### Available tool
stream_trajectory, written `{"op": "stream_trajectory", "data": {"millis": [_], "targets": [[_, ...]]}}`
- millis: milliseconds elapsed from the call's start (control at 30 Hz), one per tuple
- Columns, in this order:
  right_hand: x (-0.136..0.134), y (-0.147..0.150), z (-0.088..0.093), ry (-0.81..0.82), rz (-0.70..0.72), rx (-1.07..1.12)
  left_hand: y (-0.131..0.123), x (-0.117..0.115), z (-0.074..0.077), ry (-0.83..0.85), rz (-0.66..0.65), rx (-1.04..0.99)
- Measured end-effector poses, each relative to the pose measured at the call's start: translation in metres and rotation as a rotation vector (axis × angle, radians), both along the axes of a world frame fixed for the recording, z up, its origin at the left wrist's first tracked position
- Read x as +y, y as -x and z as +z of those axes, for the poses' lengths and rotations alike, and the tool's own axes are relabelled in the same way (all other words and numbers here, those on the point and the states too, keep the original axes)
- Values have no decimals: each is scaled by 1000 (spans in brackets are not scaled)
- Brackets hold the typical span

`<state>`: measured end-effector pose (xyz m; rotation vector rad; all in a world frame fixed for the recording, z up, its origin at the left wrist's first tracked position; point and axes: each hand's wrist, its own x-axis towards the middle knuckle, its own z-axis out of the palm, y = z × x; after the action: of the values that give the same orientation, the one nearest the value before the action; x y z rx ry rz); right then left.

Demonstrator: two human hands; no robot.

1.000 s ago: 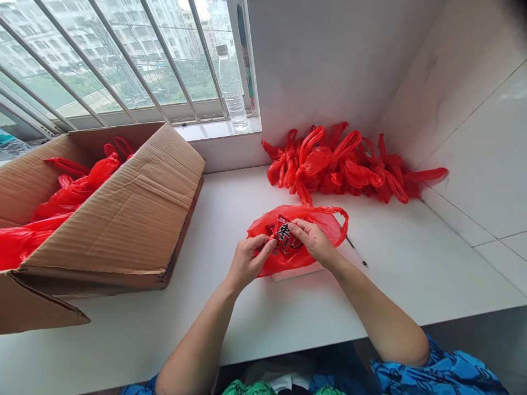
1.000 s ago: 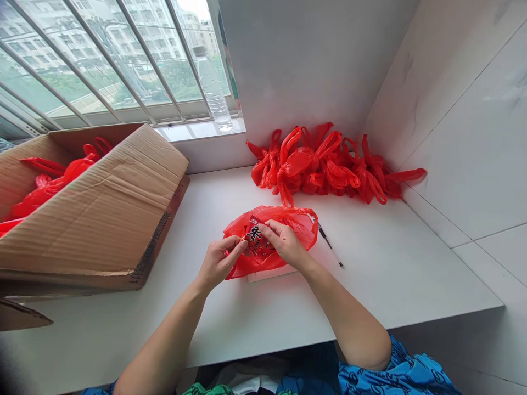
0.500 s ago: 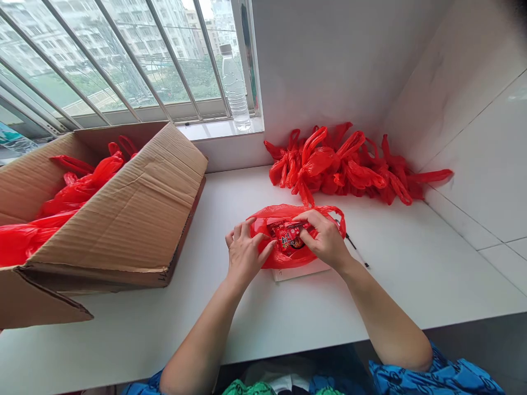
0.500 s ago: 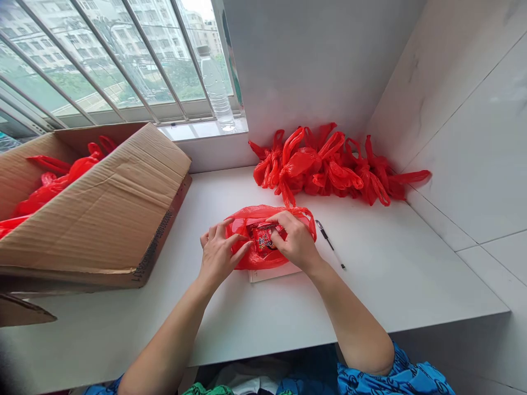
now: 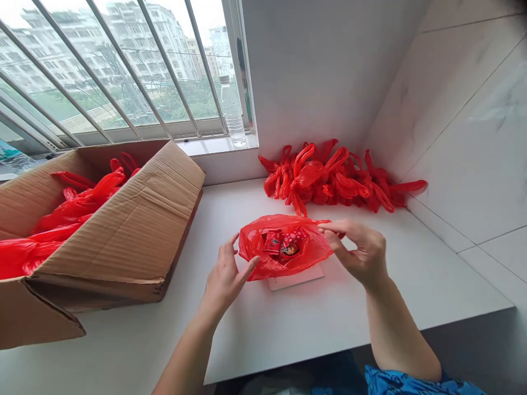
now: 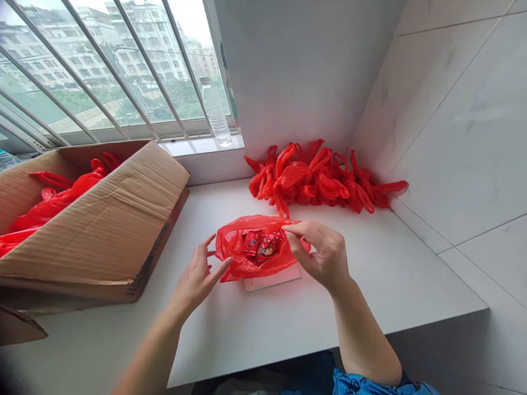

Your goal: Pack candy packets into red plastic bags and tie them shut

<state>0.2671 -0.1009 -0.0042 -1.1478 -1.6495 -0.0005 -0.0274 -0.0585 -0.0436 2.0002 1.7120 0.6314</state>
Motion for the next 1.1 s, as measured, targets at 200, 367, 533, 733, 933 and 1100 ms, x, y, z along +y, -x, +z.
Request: {"op": "stream_trajectory", "data": {"millis": [200, 367, 533, 733, 933, 1100], "targets": [[-7, -27, -14, 325, -293, -170, 14, -13, -2, 277, -106, -251], [10, -34, -11, 391, -176, 5, 14, 1, 20, 84, -149, -360], [36, -34, 37, 283, 207, 451, 15, 20, 85, -308, -42, -394], [65, 0, 64, 267, 509, 804, 0, 30, 131, -398, -146, -414], [61, 31, 52, 308, 634, 807, 5, 6, 121, -313, -334, -44], [47, 42, 48, 423, 587, 517, -2, -4, 122, -549, -254, 17]]}}
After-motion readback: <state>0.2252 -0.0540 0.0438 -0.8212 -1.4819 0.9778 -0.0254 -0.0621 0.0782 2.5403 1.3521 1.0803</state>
